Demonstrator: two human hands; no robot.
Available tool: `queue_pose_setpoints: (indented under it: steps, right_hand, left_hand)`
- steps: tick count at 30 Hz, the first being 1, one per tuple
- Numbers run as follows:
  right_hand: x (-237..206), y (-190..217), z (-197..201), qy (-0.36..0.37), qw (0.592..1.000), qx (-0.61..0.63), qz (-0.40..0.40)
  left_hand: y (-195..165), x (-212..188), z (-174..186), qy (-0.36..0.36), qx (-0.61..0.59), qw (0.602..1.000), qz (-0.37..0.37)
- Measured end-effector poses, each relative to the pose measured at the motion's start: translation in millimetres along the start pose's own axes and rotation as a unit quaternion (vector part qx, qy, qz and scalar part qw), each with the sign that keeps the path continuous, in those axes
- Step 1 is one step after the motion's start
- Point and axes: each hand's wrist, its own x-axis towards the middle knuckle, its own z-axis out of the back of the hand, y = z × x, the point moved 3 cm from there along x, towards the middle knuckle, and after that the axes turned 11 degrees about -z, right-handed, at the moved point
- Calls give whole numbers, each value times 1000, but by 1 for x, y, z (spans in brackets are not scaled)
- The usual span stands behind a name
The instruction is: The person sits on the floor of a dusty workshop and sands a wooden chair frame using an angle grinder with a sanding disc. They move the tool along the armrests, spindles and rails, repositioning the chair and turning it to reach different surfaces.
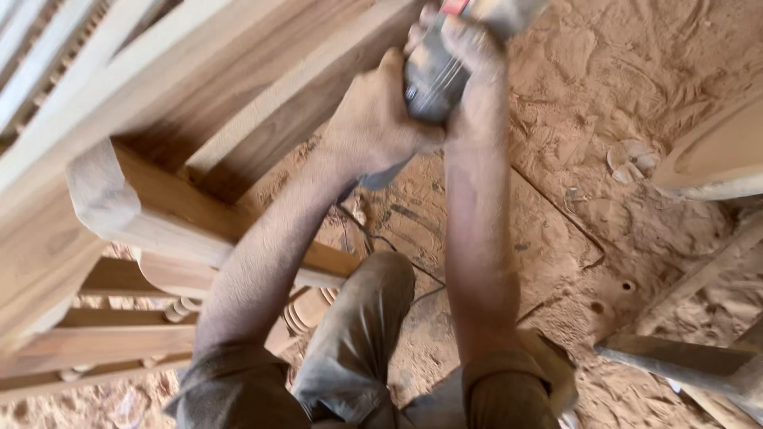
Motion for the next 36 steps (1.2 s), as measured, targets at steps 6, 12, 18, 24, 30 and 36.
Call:
queue_pose_setpoints:
  steps: [6,12,18,24,30,36]
  right_hand:
    - [-35,-24,5,-54,998,-4,-20]
    - [-21,-3,3,-24,999,1,-30]
    - [-16,0,1,-2,1000,9,-28]
    - [-21,6,-10,-51,998,-19,-29]
    - [-27,3,-16,-61,997,-19,-33]
    - [-27,6,-18,-35,998,-57,-14]
  left_hand:
    - [9,-23,-26,14,-18,999,23]
    - [1,-10,-22,8,-9,1000,22]
    - [-3,-10,-15,-27,-6,1000,-13]
    - [-4,-11,-12,-33,-6,999,-29]
    - [-4,-17,-11,-21,-14,1000,-8]
    - [-6,-19,-9,-43,-44,998,-20]
